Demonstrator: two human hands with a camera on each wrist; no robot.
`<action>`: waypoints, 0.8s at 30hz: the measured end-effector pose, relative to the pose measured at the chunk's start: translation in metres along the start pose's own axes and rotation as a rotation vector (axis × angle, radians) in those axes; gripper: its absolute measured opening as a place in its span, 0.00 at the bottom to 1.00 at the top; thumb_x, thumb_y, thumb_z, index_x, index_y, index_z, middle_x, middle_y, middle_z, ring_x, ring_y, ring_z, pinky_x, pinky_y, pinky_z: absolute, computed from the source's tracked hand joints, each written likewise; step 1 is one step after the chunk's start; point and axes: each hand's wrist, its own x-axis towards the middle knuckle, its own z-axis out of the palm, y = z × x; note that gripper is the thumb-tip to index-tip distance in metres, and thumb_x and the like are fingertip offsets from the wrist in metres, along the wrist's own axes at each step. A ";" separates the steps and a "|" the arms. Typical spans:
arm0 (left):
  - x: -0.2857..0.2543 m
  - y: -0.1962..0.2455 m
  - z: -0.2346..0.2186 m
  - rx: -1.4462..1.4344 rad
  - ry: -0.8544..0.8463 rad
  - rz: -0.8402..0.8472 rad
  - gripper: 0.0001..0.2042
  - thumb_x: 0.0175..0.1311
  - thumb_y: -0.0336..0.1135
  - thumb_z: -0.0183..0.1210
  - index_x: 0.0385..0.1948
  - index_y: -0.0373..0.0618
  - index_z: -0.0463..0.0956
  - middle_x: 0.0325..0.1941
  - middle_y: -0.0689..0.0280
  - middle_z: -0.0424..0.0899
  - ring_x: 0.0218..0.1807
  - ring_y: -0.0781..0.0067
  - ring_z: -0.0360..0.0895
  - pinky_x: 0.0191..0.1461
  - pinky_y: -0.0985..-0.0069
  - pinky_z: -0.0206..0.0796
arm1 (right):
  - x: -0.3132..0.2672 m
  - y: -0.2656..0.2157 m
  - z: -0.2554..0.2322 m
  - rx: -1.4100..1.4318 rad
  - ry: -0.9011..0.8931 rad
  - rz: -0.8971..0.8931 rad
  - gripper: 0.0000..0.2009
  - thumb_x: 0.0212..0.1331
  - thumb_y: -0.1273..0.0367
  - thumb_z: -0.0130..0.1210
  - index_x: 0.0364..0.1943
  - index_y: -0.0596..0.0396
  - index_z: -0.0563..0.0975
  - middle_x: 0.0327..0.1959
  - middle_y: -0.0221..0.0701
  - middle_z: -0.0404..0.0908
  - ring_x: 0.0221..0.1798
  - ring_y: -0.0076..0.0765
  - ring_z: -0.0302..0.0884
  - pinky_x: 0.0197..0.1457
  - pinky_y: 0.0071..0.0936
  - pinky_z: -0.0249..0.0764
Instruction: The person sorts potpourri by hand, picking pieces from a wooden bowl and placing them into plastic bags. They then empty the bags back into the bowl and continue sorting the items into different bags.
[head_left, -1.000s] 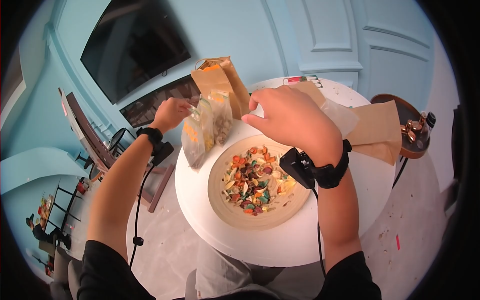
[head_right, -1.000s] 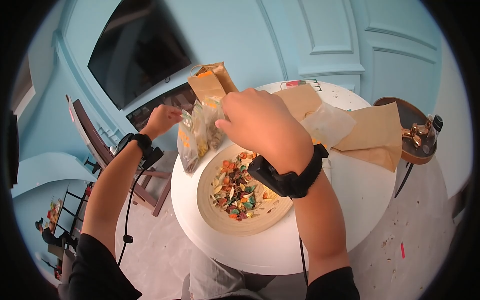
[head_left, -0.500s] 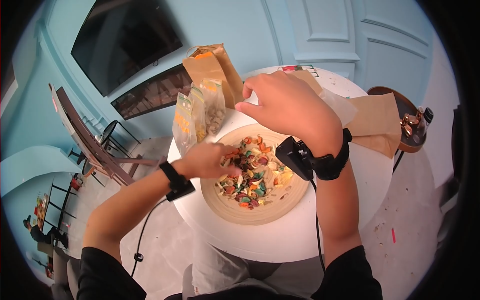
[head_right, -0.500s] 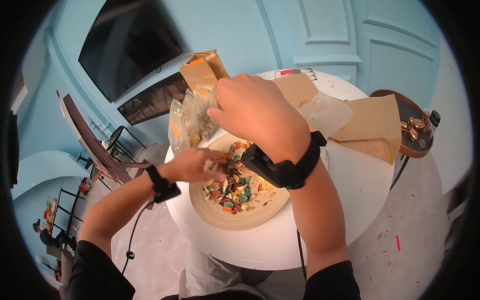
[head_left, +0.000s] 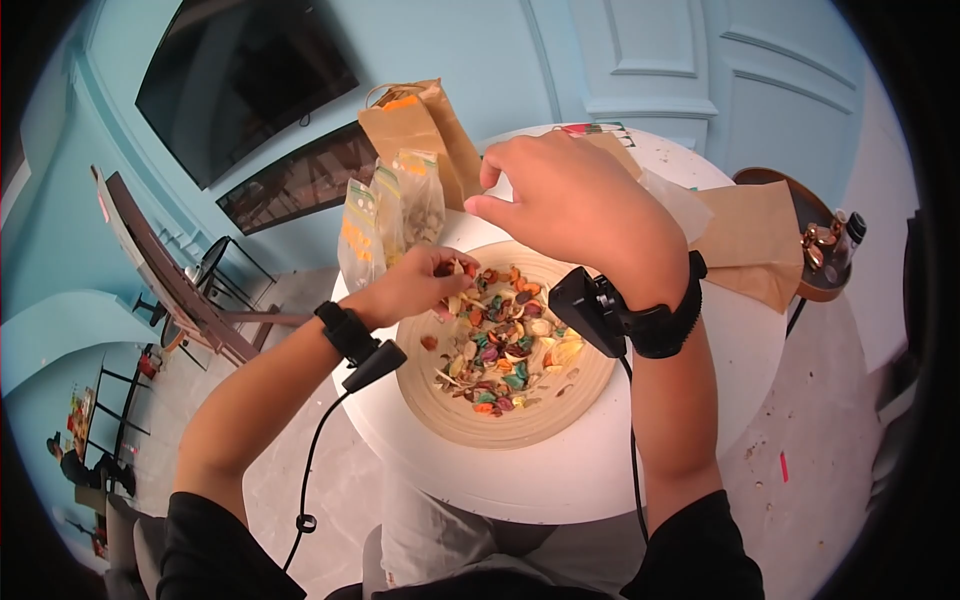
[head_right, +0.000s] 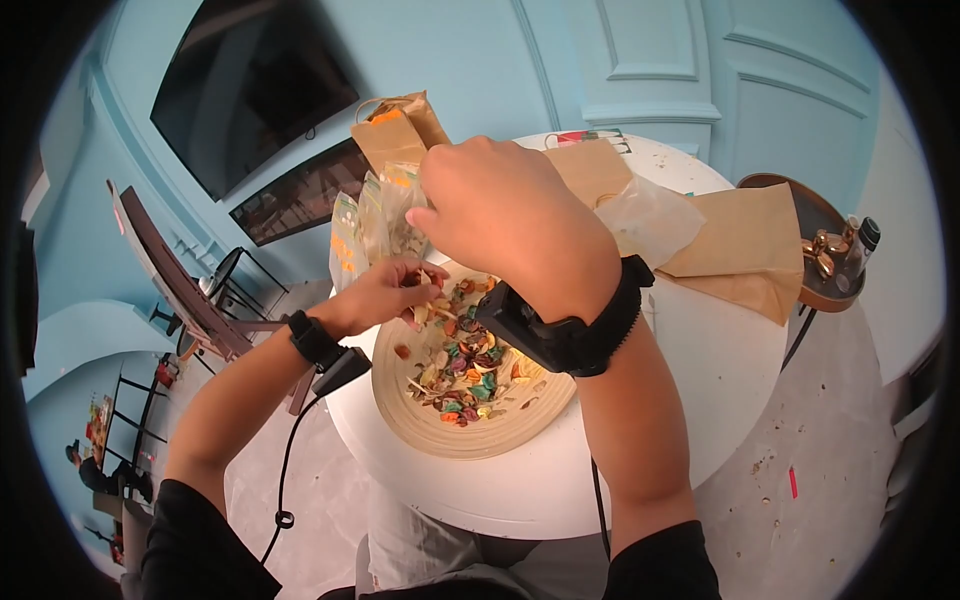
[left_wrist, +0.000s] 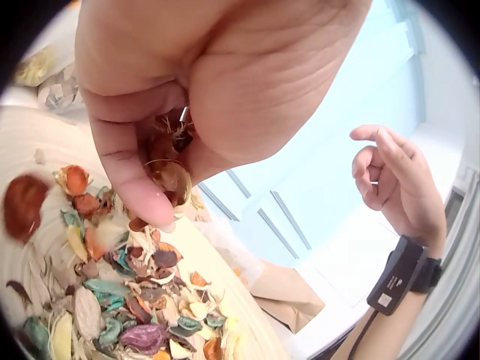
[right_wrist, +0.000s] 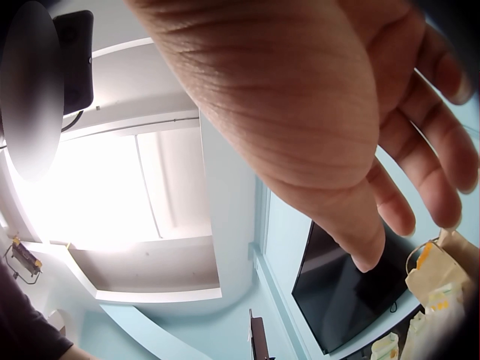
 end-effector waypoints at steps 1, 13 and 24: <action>-0.001 0.002 -0.002 -0.040 -0.010 -0.011 0.17 0.73 0.31 0.59 0.61 0.36 0.74 0.43 0.66 0.83 0.38 0.81 0.80 0.37 0.83 0.80 | 0.000 0.000 0.001 0.001 0.002 0.001 0.17 0.63 0.56 0.61 0.42 0.58 0.82 0.27 0.41 0.83 0.36 0.49 0.82 0.51 0.41 0.74; -0.010 -0.016 0.002 0.538 -0.008 0.164 0.24 0.65 0.33 0.66 0.63 0.39 0.73 0.55 0.59 0.81 0.51 0.68 0.82 0.54 0.73 0.77 | -0.002 0.000 0.000 -0.001 0.008 -0.014 0.17 0.64 0.57 0.61 0.42 0.58 0.82 0.32 0.42 0.84 0.41 0.49 0.82 0.53 0.42 0.74; -0.014 -0.033 0.037 0.591 -0.214 0.251 0.21 0.68 0.44 0.66 0.52 0.35 0.78 0.44 0.56 0.79 0.42 0.64 0.79 0.49 0.69 0.72 | 0.000 -0.002 -0.001 -0.004 -0.012 -0.010 0.17 0.64 0.57 0.61 0.43 0.58 0.82 0.34 0.43 0.85 0.41 0.50 0.83 0.50 0.42 0.76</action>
